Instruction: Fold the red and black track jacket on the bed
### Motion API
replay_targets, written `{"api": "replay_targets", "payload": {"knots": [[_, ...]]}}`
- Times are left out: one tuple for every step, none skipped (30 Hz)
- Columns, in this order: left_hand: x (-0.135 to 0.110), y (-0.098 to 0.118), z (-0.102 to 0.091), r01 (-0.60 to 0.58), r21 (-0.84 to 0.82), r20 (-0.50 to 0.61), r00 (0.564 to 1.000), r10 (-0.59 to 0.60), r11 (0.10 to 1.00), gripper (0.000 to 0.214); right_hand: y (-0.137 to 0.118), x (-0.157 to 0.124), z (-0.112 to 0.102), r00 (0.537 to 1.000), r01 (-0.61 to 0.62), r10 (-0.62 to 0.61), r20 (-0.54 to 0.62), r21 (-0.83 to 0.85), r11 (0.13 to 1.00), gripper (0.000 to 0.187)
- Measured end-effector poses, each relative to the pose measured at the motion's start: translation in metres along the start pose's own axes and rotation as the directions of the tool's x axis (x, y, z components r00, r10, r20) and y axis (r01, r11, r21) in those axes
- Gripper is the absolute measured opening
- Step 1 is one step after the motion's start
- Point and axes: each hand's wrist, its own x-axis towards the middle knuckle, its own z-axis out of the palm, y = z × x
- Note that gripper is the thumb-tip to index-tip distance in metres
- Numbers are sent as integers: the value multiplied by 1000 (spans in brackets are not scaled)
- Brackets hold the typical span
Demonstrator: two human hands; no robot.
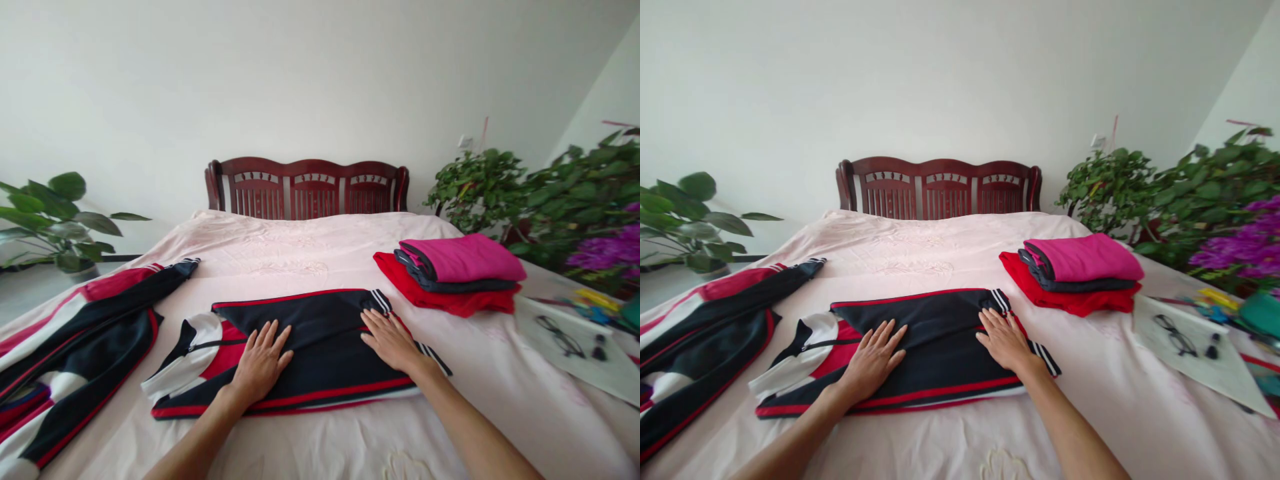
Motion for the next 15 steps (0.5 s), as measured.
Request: {"api": "replay_targets", "payload": {"knots": [[-3, -2, 0, 7, 4, -10, 1000, -7, 1000, 55, 1, 1, 1, 1000, -2, 2, 3, 14, 1000, 60], [-6, -3, 0, 14, 7, -19, 1000, -14, 1000, 55, 2, 2, 2, 1000, -6, 6, 1, 24, 1000, 60], [-8, -3, -1, 22, 8, -28, 999, -22, 1000, 56, 2, 2, 3, 1000, -11, 11, -7, 27, 1000, 60], [-11, -4, -1, 31, 10, -35, 999, -30, 999, 56, 1, 3, 6, 1000, -15, 16, -21, 25, 1000, 59], [-14, -4, -2, 40, 11, -38, 998, -39, 999, 57, 1, 3, 8, 999, -17, 18, -40, 18, 1000, 59], [-16, -4, -4, 49, 12, -38, 998, -48, 999, 57, 1, 3, 10, 998, -18, 18, -63, 8, 1000, 59], [-18, -5, -5, 58, 11, -35, 998, -58, 998, 57, 1, 3, 12, 996, -17, 16, -87, -3, 1000, 58], [-20, -5, -6, 66, 10, -31, 997, -65, 998, 58, 1, 3, 14, 994, -14, 12, -109, -13, 1000, 57], [-21, -5, -8, 68, 7, -26, 997, -68, 998, 58, 0, 3, 15, 992, -10, 7, -129, -21, 1000, 56], [-22, -5, -9, 67, 3, -21, 998, -67, 998, 58, -1, 3, 16, 990, -7, 3, -144, -26, 1000, 55], [-23, -5, -11, 67, -2, -15, 998, -67, 998, 59, -1, 3, 17, 988, -8, 3, -155, -29, 1000, 54], [-23, -5, -12, 67, -6, -7, 998, -67, 998, 59, -2, 3, 17, 986, -12, 7, -164, -31, 999, 54], [-24, -5, -13, 66, -10, 4, 998, -66, 998, 59, -3, 3, 17, 985, -19, 13, -173, -33, 999, 53], [-24, -6, -15, 64, -14, 19, 998, -64, 998, 59, -4, 3, 17, 983, -25, 19, -180, -35, 999, 53], [-25, -8, -16, 62, -17, 36, 997, -62, 998, 59, -5, 3, 17, 982, -31, 23, -188, -37, 999, 52]]}}
